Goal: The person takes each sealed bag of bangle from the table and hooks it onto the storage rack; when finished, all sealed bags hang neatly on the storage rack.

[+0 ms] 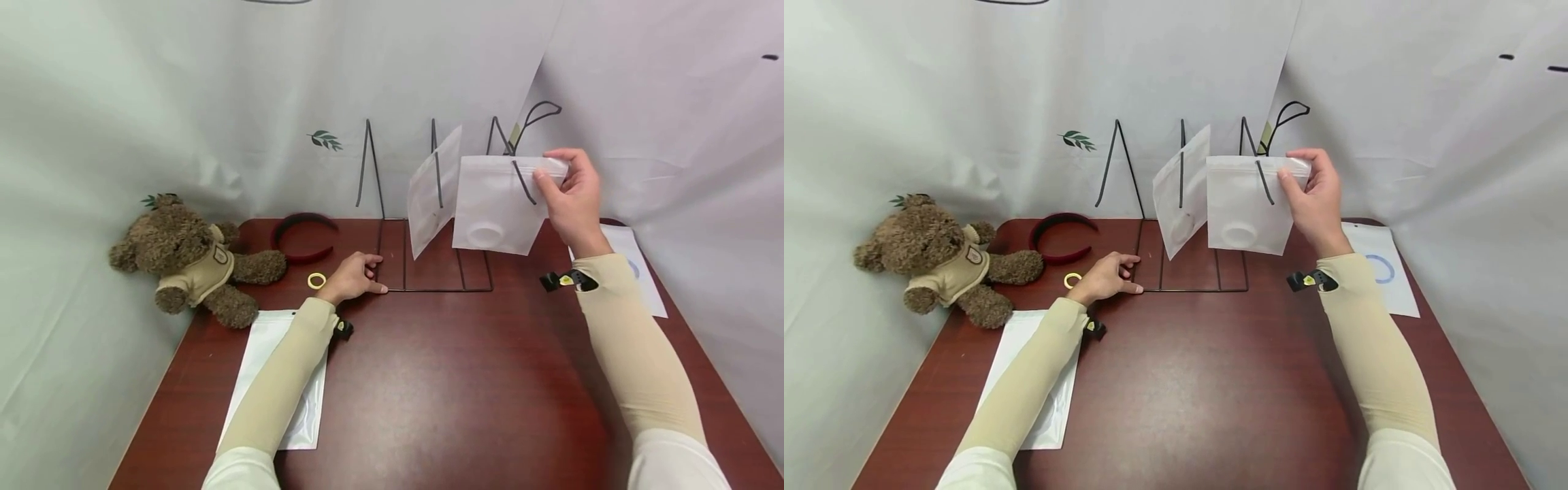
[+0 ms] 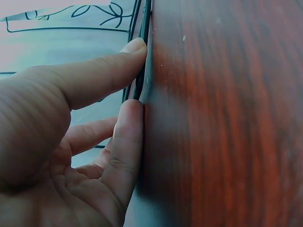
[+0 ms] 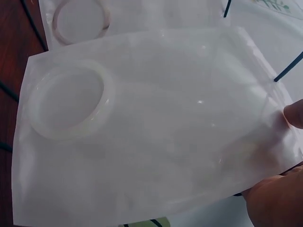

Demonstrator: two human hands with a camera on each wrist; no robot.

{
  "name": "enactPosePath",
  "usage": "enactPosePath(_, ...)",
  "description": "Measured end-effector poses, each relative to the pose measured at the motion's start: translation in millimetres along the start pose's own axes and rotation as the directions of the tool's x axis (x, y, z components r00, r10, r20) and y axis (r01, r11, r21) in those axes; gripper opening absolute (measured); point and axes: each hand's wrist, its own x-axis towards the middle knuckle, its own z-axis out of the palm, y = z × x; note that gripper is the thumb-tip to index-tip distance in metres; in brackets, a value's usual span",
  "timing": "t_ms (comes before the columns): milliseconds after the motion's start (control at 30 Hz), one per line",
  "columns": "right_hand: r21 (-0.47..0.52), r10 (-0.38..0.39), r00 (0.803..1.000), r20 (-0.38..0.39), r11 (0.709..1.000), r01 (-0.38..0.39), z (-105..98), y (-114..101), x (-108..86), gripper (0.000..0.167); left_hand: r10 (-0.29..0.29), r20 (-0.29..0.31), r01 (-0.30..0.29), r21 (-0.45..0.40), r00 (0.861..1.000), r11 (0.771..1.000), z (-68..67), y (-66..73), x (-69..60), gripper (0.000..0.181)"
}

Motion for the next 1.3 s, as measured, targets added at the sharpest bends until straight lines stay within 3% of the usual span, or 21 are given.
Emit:
enactPosePath(333, -0.046, 0.014, 1.000, -0.004, 0.999, -0.015, 9.8, 10.6, 19.2, 0.026, -0.012, -0.007, 0.012, -0.009, 1.000, 1.000, -5.2, -0.5, 0.2, 0.076)
enactPosePath(533, -0.131, 0.031, 0.999, 0.011, 0.991, -0.029, 2.2, 15.3, 22.5, 0.029, -0.015, 0.003, 0.015, -0.017, 1.000, 1.000, -0.7, -0.1, 0.9, 0.077)
enactPosePath(733, -0.075, 0.018, 1.000, 0.025, 0.997, -0.016, -11.9, 18.4, 19.6, 0.034, -0.013, 0.004, 0.013, -0.020, 1.000, 1.000, 0.7, 1.5, 0.9, 0.077)
enactPosePath(1000, -0.178, 0.055, 0.998, 0.025, 0.983, -0.049, -49.5, 36.8, 14.5, 0.027, -0.020, 0.009, 0.020, -0.009, 1.000, 1.000, -0.8, 1.9, -2.0, 0.077)
enactPosePath(1300, -0.368, 0.202, 0.979, -0.018, 0.909, -0.195, -113.1, 76.9, 17.1, 0.017, -0.022, -0.005, 0.022, -0.007, 1.000, 1.000, 1.5, -5.1, -3.5, 0.078)
